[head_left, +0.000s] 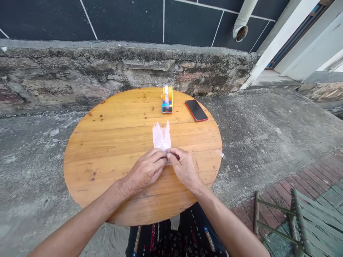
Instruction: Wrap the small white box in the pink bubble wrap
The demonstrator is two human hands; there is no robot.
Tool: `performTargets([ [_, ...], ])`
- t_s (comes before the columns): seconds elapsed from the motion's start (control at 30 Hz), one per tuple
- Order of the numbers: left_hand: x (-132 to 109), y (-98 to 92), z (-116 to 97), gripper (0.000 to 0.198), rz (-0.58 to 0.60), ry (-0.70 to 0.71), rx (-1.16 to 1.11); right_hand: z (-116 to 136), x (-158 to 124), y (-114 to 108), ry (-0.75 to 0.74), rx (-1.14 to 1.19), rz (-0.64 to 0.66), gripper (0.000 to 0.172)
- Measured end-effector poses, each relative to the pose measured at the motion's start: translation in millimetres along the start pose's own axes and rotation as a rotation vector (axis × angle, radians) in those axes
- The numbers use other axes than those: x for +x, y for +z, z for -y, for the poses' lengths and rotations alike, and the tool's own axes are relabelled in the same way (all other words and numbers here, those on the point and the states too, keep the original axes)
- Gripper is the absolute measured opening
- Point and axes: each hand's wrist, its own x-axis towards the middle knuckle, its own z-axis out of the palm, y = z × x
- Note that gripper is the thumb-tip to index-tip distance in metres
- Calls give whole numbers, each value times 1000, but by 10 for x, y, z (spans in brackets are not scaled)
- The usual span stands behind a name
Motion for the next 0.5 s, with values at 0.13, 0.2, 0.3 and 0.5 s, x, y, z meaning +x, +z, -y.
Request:
performTargets([
  [0.13,-35,61,-7,19,-72,-8,-3,24,-31,-42,-54,-113,29,21],
  [0.2,-63,93,-17,18,-119,-19,30,-7,-47,-69,-65,-123,40,23],
  [0.3,-107,127,-29,22,-176,-65,90,-79,-57,-109,-77,-104,87,30],
  [0.5,-147,146,-44,32,-192,-91,17,-99,28,-200,-96,-125,189,34],
])
